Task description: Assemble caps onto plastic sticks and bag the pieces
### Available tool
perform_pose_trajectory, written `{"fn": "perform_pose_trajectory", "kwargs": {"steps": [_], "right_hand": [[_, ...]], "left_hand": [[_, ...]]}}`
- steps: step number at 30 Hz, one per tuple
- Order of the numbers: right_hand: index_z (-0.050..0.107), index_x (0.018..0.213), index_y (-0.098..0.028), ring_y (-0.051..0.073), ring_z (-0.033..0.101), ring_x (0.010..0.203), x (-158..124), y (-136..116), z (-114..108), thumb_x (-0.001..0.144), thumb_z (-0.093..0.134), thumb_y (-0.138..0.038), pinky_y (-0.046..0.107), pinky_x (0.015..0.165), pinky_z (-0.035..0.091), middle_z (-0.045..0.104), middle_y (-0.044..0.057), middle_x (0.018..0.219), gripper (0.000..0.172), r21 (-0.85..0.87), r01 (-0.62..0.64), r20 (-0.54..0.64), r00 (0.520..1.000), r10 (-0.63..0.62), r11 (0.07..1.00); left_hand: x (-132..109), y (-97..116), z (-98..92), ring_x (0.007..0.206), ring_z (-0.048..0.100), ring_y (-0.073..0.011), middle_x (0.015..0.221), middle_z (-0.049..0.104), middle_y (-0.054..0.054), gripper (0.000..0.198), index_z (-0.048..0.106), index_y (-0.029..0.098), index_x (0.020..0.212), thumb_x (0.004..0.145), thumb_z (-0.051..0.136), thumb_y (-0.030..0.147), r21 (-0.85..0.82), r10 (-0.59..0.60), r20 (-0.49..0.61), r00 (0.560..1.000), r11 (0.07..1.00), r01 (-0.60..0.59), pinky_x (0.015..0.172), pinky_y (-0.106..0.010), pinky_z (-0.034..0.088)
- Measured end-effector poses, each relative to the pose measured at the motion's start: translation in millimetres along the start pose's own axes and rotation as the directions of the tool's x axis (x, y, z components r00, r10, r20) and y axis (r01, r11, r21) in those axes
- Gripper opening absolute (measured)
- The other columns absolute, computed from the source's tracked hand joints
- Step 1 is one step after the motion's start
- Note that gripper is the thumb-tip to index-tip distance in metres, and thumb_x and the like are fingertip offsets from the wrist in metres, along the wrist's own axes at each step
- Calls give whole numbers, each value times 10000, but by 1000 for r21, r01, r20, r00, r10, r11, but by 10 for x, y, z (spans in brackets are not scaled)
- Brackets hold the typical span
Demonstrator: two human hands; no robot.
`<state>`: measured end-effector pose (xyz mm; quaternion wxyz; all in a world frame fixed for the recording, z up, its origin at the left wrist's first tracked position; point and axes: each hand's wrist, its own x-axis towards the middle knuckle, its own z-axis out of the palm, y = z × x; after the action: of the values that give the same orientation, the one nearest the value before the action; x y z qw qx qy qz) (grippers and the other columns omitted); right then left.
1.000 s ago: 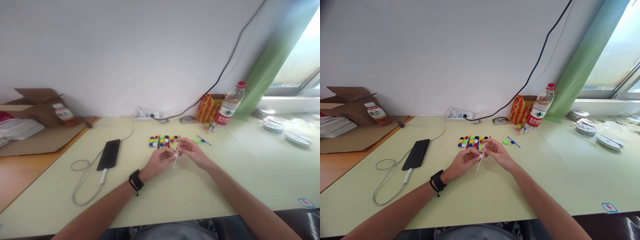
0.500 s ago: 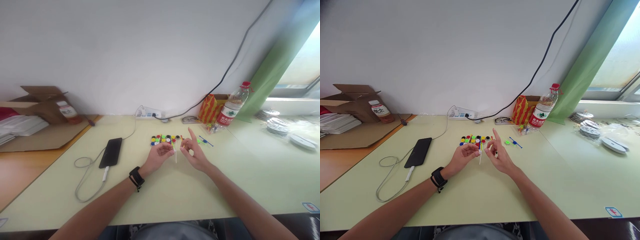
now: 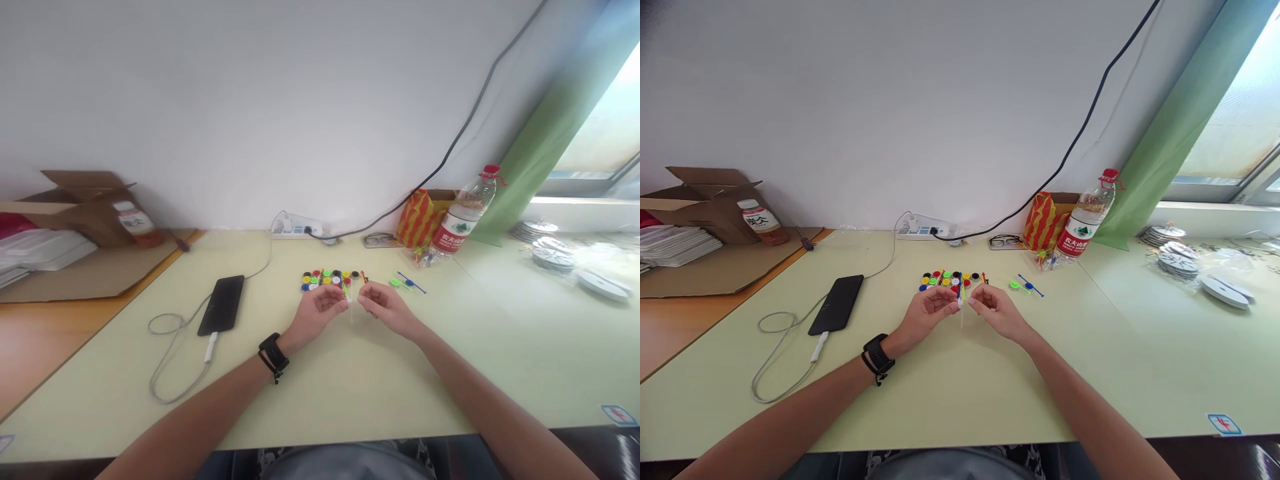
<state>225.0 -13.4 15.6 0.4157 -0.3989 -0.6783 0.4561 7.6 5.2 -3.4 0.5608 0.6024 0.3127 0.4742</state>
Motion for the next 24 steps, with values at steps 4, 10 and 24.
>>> {"fn": "perform_pose_trajectory", "kwargs": {"steps": [4,10,24], "right_hand": [[609,908,-203,130,461,640,7,40,48,951,626,-521,266,580,375,547,-7,762,321,-53,12,33,999,-11,999],[612,907,-210,137,457,630,15,87,47,982,566,-524,271,577,383,541,-11,731,326,-141,60,12,998,-59,988],[212,1590,-303,136,464,632,-53,71,121,1006,537,-451,270,573,416,559,-3,910,684,-122,152,-154,973,-170,981]], "left_hand": [[-12,26,16,902,705,-179,967,725,-65,262,724,163,972,802,846,320,9,-7,36,999,1000,7,910,-364,613],[-10,24,17,900,705,-181,952,726,-61,286,724,163,973,787,858,334,-23,-18,16,1000,1000,18,906,-374,618],[17,27,-17,826,731,-191,907,733,-53,348,726,160,986,766,873,387,-89,-78,-28,997,993,75,867,-398,627]]}}
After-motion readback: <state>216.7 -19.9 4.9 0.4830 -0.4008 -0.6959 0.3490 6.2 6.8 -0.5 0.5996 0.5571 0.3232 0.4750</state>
